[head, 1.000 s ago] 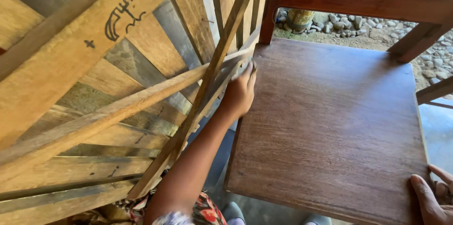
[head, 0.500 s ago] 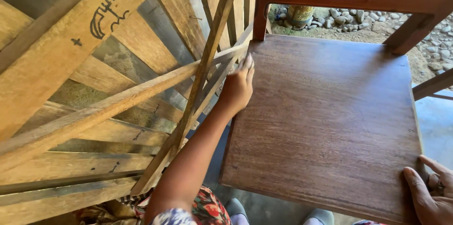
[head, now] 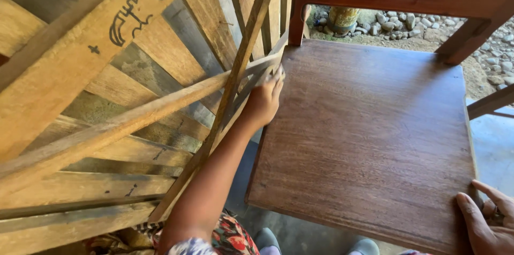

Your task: Sanding the wooden seat of a chair using sandpaper

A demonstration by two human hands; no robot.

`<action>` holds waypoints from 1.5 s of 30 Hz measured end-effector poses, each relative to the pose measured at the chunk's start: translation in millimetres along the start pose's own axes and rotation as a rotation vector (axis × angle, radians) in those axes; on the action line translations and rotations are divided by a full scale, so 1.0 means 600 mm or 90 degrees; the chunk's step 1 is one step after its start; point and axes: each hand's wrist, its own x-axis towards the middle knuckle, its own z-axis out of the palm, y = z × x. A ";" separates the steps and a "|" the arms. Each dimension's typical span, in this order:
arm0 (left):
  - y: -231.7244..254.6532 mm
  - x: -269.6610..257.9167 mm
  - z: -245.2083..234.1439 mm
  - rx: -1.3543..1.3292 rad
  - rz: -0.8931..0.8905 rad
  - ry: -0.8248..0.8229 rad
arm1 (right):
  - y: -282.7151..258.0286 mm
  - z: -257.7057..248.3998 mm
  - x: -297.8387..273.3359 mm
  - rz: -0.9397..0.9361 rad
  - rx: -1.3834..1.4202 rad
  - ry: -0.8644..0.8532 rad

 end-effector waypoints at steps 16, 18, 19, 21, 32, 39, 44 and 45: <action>-0.013 0.022 0.008 -0.031 0.074 0.010 | 0.022 0.016 -0.008 -0.005 0.118 0.007; -0.017 0.037 0.014 -0.021 0.083 0.024 | 0.009 0.015 -0.005 -0.016 0.065 0.016; -0.023 0.064 0.027 0.002 0.027 0.009 | -0.002 0.013 -0.004 -0.018 0.054 0.011; -0.051 0.115 0.061 0.024 -0.032 -0.010 | -0.028 0.010 -0.008 -0.016 0.039 0.002; 0.029 -0.134 -0.061 -0.099 -0.001 -0.026 | -0.092 -0.006 -0.011 -0.001 0.022 -0.013; -0.033 0.033 0.041 -0.007 0.017 0.019 | -0.090 -0.012 -0.014 -0.032 -0.039 -0.009; 0.024 -0.012 0.008 0.010 0.028 0.008 | -0.100 -0.020 -0.014 -0.024 -0.057 -0.025; 0.018 -0.020 0.006 0.011 0.030 0.009 | -0.098 -0.018 -0.012 -0.024 -0.055 -0.023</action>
